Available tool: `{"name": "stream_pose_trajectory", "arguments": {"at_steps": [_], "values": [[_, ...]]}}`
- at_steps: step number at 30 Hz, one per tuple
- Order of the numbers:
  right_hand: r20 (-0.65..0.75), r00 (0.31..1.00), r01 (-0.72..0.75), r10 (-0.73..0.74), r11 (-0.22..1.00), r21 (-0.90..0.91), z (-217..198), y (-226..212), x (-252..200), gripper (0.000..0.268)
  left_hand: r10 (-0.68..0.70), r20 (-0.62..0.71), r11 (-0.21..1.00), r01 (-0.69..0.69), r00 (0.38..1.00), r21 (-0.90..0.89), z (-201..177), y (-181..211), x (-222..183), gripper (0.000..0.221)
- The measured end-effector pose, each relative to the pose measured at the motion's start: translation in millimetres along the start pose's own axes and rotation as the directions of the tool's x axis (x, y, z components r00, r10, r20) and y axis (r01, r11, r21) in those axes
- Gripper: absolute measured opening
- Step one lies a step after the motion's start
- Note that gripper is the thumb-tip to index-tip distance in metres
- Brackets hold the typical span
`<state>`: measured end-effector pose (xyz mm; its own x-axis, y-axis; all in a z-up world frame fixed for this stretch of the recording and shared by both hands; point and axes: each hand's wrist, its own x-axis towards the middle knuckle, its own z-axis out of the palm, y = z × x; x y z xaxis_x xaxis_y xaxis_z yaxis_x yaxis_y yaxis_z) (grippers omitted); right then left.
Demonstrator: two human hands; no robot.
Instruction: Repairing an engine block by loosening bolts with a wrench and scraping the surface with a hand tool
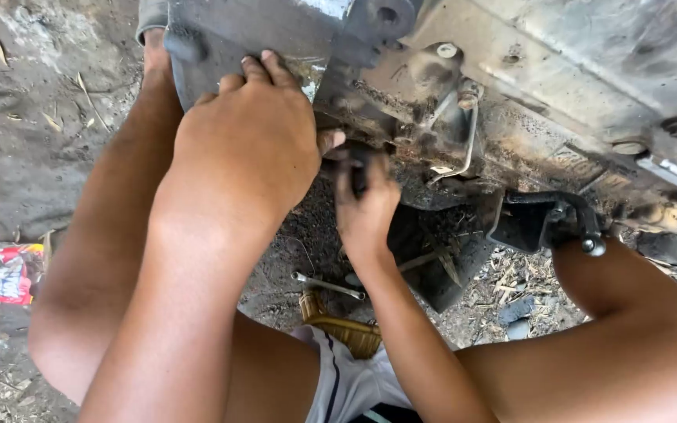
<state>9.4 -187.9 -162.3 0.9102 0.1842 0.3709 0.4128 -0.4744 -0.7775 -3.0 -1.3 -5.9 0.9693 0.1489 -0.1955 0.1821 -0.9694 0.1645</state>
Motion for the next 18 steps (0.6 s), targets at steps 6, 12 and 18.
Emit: {"name": "stream_pose_trajectory", "arguments": {"at_steps": [6,12,18], "values": [[0.275,0.935,-0.152,0.223,0.954,-0.258,1,22,-34,0.020,-0.033,0.018,0.997,0.034,0.999,-0.066,-4,-2,1,0.099],[0.635,0.490,-0.378,0.598,0.802,-0.463,-28,29,-55,0.035,-0.004,0.072,0.999,0.006,0.997,-0.032,-9,-2,-2,0.096],[0.559,0.655,-0.386,0.509,0.861,-0.332,-38,29,-32,0.037,-0.077,0.112,0.996,0.082,0.991,-0.041,-10,1,1,0.098]]}}
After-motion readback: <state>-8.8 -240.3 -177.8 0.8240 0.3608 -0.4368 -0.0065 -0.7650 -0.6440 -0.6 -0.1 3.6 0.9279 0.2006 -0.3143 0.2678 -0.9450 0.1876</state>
